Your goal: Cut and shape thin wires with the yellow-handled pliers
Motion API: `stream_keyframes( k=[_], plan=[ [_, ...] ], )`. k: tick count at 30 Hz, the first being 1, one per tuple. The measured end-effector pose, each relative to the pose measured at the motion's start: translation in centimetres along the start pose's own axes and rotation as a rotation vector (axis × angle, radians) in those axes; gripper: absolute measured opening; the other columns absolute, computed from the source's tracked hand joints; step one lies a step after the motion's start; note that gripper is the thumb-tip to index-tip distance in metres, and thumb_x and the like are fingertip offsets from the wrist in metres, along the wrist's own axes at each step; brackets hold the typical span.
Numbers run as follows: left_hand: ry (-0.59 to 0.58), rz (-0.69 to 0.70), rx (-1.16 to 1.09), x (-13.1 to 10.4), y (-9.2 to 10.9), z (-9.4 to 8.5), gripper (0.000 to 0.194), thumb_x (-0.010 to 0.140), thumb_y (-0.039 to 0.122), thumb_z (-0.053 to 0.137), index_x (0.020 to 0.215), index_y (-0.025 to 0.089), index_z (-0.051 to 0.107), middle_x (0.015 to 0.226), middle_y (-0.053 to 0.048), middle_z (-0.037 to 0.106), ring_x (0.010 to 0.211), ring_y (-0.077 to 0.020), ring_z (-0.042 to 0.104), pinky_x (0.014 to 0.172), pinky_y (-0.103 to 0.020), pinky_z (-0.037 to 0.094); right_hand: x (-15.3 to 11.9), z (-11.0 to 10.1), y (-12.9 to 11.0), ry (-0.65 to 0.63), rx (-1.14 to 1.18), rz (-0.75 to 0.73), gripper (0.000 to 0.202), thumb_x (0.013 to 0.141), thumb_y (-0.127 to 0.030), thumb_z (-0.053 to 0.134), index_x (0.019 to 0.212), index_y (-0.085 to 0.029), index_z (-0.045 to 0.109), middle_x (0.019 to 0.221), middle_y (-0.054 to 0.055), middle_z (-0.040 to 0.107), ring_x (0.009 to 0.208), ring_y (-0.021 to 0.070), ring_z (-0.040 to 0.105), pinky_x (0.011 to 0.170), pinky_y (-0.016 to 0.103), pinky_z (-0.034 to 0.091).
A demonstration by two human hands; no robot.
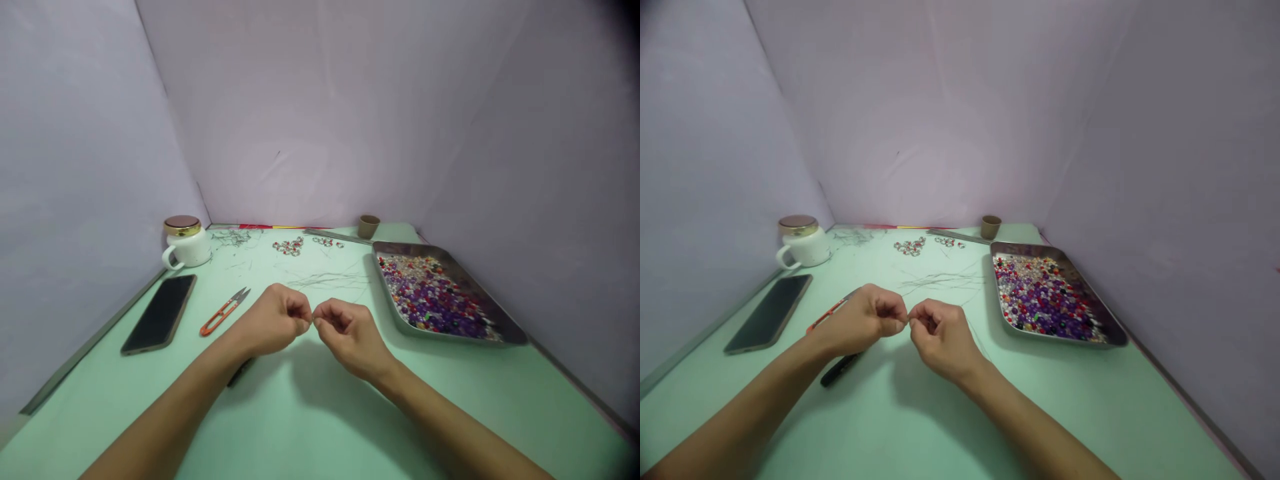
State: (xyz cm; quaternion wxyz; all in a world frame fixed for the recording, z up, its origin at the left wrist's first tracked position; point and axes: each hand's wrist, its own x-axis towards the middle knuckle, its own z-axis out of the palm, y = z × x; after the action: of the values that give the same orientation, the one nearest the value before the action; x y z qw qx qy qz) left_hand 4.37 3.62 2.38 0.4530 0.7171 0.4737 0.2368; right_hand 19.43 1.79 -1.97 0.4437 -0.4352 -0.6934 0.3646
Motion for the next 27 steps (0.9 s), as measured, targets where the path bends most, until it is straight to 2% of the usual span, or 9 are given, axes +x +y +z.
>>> stream_keyframes(
  k=[3,6,9,12,14,18,21,24,27],
  plan=[
    [-0.013,0.011,-0.020,-0.2,0.3,-0.4,0.009,0.056,0.010,0.048,0.050,0.014,0.054,0.046,0.005,0.041,0.046,-0.0063,0.032,0.043,-0.019,0.025,0.0,-0.1,-0.3,-0.024,-0.001,-0.022,0.010,0.070,-0.014,0.047,0.064,-0.016,0.054,0.051,-0.004,0.040,0.046,0.0079,0.034,0.043,0.020,0.028],
    [0.010,-0.009,-0.153,-0.1,0.0,-0.4,0.006,0.057,0.012,0.052,0.052,0.014,0.055,0.047,0.005,0.042,0.046,-0.0063,0.033,0.043,-0.019,0.025,0.2,-0.2,-0.5,0.030,0.035,-0.004,0.008,0.070,-0.017,0.050,0.065,-0.017,0.056,0.052,-0.003,0.043,0.047,0.0086,0.037,0.044,0.021,0.030],
    [0.042,-0.038,-0.237,0.4,-0.6,-0.2,0.005,0.060,0.018,0.054,0.057,0.014,0.056,0.047,0.006,0.040,0.043,-0.0051,0.030,0.041,-0.019,0.023,0.4,-0.4,-0.7,0.073,0.195,0.156,0.007,0.068,-0.023,0.056,0.064,-0.017,0.057,0.052,-0.003,0.047,0.046,0.0082,0.038,0.042,0.020,0.030],
    [0.047,-0.043,-0.296,0.8,-1.2,0.1,0.005,0.062,0.019,0.054,0.061,0.015,0.056,0.050,0.006,0.042,0.044,-0.0052,0.032,0.041,-0.018,0.025,0.7,-0.6,-0.8,0.039,0.470,0.351,0.012,0.065,-0.028,0.059,0.063,-0.016,0.056,0.050,-0.005,0.045,0.038,0.0046,0.031,0.035,0.018,0.022],
    [0.043,-0.033,-0.327,1.0,-1.5,0.2,0.006,0.063,0.019,0.053,0.064,0.014,0.056,0.054,0.004,0.045,0.047,-0.0060,0.036,0.043,-0.019,0.028,0.8,-0.7,-0.8,0.024,0.647,0.421,0.013,0.065,-0.027,0.060,0.064,-0.015,0.057,0.053,-0.004,0.048,0.037,0.0033,0.031,0.032,0.016,0.017],
    [0.035,-0.003,-0.333,1.1,-1.6,0.2,0.007,0.064,0.019,0.055,0.066,0.013,0.057,0.059,0.002,0.050,0.052,-0.0071,0.040,0.049,-0.020,0.032,1.0,-0.9,-0.5,-0.008,0.840,0.507,0.010,0.061,-0.020,0.062,0.067,-0.013,0.059,0.057,-0.002,0.053,0.042,0.0041,0.041,0.034,0.014,0.027],
    [0.044,0.014,-0.263,0.8,-0.9,0.5,0.012,0.064,0.024,0.058,0.066,0.013,0.058,0.059,0.002,0.052,0.055,-0.0080,0.043,0.052,-0.020,0.033,1.1,-0.8,-0.4,0.039,0.838,0.502,0.013,0.058,-0.019,0.066,0.067,-0.013,0.059,0.054,-0.003,0.054,0.045,0.0054,0.046,0.038,0.015,0.036],
    [0.159,0.001,-0.091,0.4,-0.1,0.9,0.017,0.066,0.029,0.057,0.061,0.013,0.056,0.053,0.003,0.048,0.051,-0.0074,0.039,0.048,-0.019,0.030,1.0,-0.5,-0.6,0.091,0.751,0.438,0.017,0.056,-0.022,0.070,0.066,-0.014,0.058,0.050,-0.004,0.054,0.045,0.0071,0.049,0.041,0.018,0.041],
    [0.238,-0.015,0.007,0.1,0.4,1.1,0.017,0.067,0.027,0.053,0.059,0.013,0.055,0.050,0.005,0.044,0.048,-0.0066,0.035,0.045,-0.019,0.027,0.9,-0.2,-0.8,0.113,0.671,0.404,0.019,0.056,-0.023,0.070,0.066,-0.014,0.057,0.050,-0.004,0.054,0.045,0.0084,0.051,0.043,0.021,0.045]
  ],
)
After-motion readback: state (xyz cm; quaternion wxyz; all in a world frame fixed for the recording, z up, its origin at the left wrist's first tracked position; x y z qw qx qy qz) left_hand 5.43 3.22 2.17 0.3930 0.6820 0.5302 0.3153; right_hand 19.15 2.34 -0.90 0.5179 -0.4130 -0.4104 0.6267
